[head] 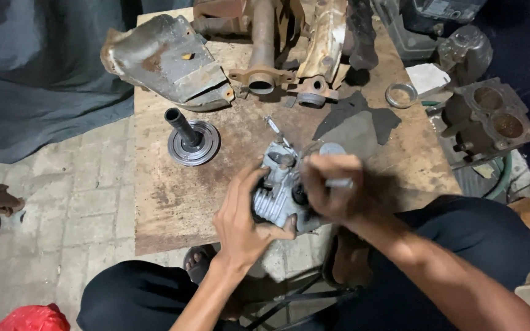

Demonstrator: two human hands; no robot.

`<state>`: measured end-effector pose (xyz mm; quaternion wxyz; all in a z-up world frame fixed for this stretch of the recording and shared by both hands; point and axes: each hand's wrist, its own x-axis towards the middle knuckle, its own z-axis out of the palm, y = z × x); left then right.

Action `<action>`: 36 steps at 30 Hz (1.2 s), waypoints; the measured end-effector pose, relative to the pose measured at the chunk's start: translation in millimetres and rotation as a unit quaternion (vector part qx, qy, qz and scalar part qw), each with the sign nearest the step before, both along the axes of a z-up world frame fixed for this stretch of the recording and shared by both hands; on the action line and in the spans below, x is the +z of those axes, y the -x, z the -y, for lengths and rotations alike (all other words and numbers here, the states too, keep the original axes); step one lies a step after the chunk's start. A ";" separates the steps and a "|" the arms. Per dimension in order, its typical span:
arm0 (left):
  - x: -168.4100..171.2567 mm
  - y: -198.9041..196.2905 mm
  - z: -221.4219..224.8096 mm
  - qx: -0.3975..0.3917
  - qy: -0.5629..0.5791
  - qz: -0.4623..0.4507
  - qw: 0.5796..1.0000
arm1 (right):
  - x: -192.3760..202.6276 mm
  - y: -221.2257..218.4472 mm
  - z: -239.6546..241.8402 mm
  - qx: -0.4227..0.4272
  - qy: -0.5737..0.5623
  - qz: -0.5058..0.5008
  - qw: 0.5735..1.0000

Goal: Cleaning the surface of a cylinder head using a small scraping tool to remove residue.

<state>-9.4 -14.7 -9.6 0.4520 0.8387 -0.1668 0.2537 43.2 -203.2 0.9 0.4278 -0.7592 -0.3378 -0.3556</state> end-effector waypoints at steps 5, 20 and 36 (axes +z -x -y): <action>11.6 -3.1 2.5 -0.010 0.001 0.015 1.000 | 26.8 -1.2 -3.2 -0.043 -0.025 -0.008 0.999; -4.6 -5.1 -4.8 -0.006 0.003 0.002 1.000 | 41.6 9.6 -10.5 0.085 0.001 0.020 0.996; 0.4 0.5 1.5 0.027 -0.112 0.044 0.992 | -2.7 38.0 -3.3 0.099 0.106 0.133 0.980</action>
